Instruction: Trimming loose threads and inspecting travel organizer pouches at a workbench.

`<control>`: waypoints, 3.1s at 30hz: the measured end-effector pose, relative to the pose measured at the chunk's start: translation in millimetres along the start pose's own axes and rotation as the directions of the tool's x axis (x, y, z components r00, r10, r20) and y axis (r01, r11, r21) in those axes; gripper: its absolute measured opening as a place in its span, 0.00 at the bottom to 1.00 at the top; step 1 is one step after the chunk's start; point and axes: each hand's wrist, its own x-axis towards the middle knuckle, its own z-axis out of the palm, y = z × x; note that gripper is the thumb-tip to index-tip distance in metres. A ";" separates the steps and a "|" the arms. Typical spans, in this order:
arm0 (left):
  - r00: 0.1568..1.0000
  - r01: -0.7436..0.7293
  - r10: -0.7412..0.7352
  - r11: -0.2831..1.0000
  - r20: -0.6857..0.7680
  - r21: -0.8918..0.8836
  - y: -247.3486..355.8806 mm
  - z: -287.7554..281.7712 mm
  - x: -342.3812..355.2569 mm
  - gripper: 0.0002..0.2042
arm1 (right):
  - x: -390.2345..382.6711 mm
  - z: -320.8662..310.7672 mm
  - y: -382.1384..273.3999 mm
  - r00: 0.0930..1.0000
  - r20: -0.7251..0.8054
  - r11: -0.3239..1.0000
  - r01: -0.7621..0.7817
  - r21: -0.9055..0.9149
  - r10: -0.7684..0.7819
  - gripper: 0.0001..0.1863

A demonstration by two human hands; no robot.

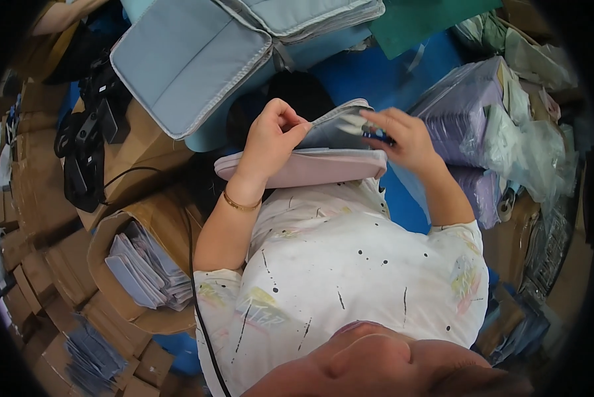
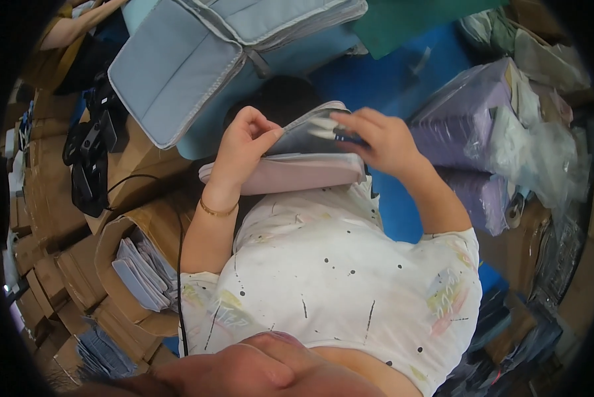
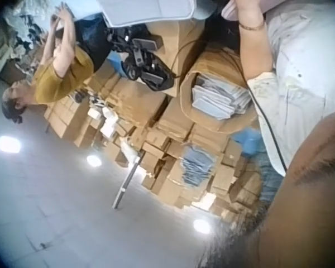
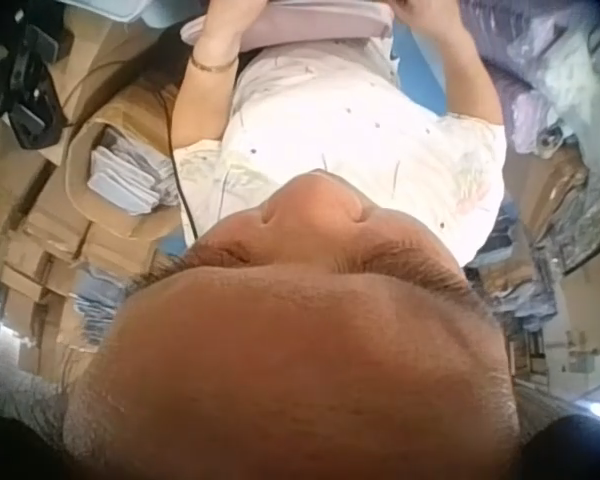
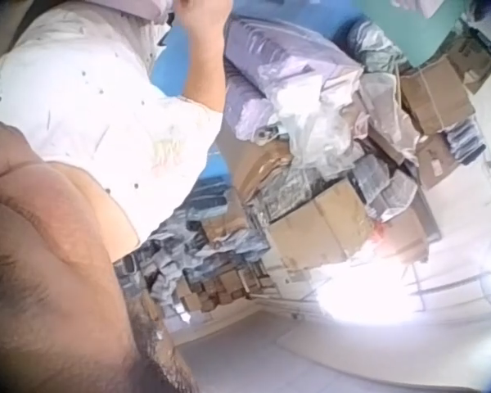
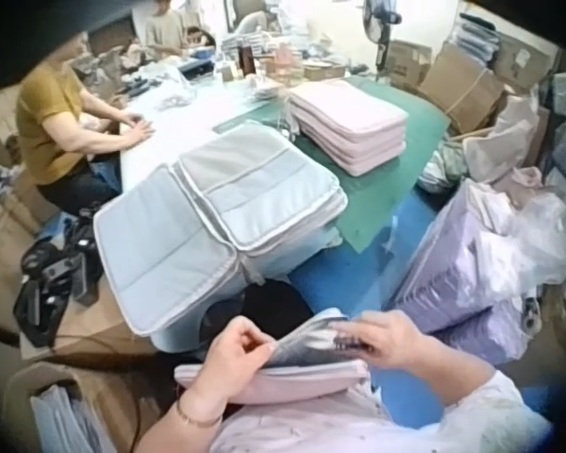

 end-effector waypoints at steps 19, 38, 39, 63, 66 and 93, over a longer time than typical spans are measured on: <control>1.000 -0.008 0.010 0.995 0.016 -0.097 -3.9 -1.2 -12.4 0.11 | 11.4 11.6 -26.2 0.974 0.002 0.949 0.223 -0.222 -0.228 0.24; 0.993 -0.093 0.094 0.996 0.069 -0.017 5.4 -0.6 -14.7 0.10 | 60.2 -11.6 3.8 0.972 -0.233 0.994 -0.026 -0.106 0.000 0.25; 0.993 -0.058 0.059 0.998 0.104 -0.017 6.0 -1.2 -16.4 0.12 | 75.7 -9.2 15.1 0.953 -0.302 0.993 -0.023 -0.120 -0.015 0.24; 0.982 -0.188 0.179 0.964 0.064 0.190 3.1 -12.3 -18.5 0.06 | 88.6 -14.7 28.6 0.707 0.680 0.832 -0.249 0.495 -0.193 0.21; 0.971 -0.239 0.234 0.948 0.050 0.209 4.3 -3.8 -15.7 0.05 | 80.3 -27.6 21.5 0.721 0.677 0.825 -0.286 0.487 -0.150 0.17; 0.878 -0.419 0.479 0.745 0.021 0.519 -7.0 -24.9 -30.7 0.18 | 30.5 17.0 22.2 0.983 -0.072 0.958 0.180 0.225 -0.169 0.12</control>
